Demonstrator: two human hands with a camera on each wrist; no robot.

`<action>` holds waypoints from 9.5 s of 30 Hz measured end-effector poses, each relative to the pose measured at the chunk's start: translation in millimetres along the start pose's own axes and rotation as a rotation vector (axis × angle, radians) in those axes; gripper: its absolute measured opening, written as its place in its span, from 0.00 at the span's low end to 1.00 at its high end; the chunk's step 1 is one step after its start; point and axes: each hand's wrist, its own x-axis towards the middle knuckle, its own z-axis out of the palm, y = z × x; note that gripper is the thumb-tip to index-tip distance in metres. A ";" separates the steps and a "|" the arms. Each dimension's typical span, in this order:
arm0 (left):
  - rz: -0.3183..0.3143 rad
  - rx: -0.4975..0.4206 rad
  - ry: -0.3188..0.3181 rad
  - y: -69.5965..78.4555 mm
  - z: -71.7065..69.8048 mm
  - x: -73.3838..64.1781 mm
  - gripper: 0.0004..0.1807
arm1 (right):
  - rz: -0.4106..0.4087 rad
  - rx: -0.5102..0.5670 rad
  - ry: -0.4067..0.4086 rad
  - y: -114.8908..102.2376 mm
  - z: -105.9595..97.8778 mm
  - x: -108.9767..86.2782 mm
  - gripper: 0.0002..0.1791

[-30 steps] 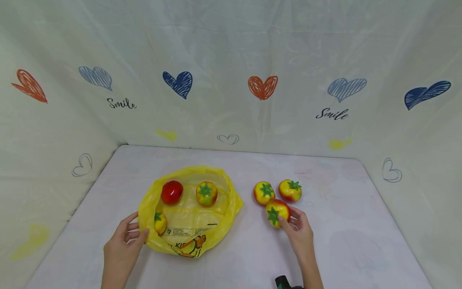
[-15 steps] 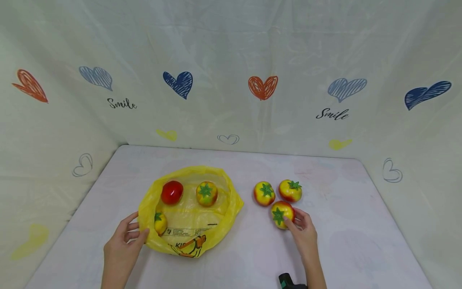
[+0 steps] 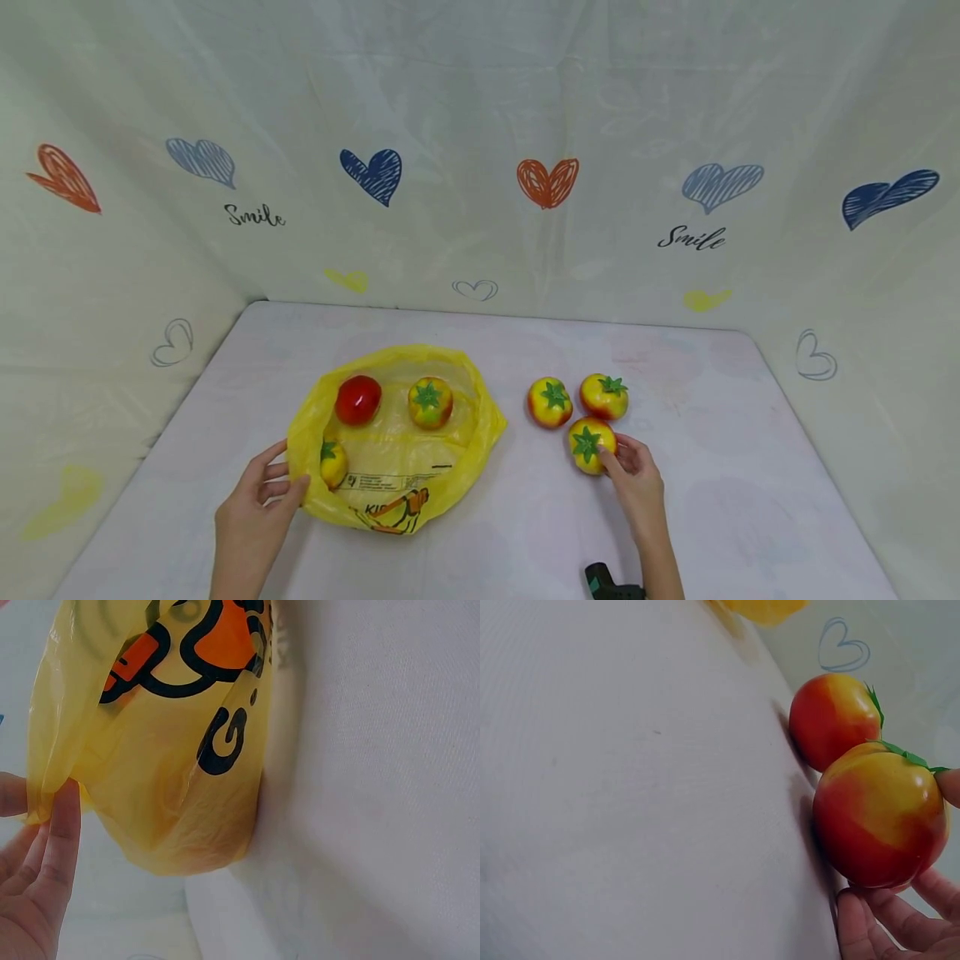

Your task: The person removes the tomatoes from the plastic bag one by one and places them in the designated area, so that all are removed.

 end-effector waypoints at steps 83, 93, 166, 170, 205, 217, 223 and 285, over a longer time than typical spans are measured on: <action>0.032 -0.035 0.014 -12.6 5.2 4.1 0.34 | 0.034 -0.049 0.084 11.1 2.8 -15.7 0.41; 0.012 -0.048 -0.001 7.0 -4.5 -7.0 0.33 | 0.040 -0.033 0.083 14.6 5.7 -24.8 0.37; -0.002 -0.053 0.008 44.0 -19.2 -27.3 0.30 | -0.514 -0.155 -0.532 -139.1 131.9 -24.8 0.28; -0.001 -0.060 0.018 30.3 -12.6 -18.8 0.31 | -0.509 -0.181 -0.538 -142.8 142.6 -20.5 0.30; 0.011 -0.017 0.024 3.8 -2.5 -5.1 0.32 | -0.426 -0.496 -0.515 -139.1 186.9 -13.4 0.33; 0.020 -0.047 0.034 27.6 -12.0 -18.4 0.31 | -0.462 -0.550 -0.555 -140.2 185.1 -14.8 0.30; 0.003 -0.032 0.043 35.7 -13.5 -22.0 0.31 | -0.456 -0.592 -0.580 -140.7 182.3 -19.6 0.29; 0.013 -0.049 0.041 11.4 -7.6 -11.8 0.32 | -0.534 -0.105 -0.451 -81.9 76.0 -68.0 0.34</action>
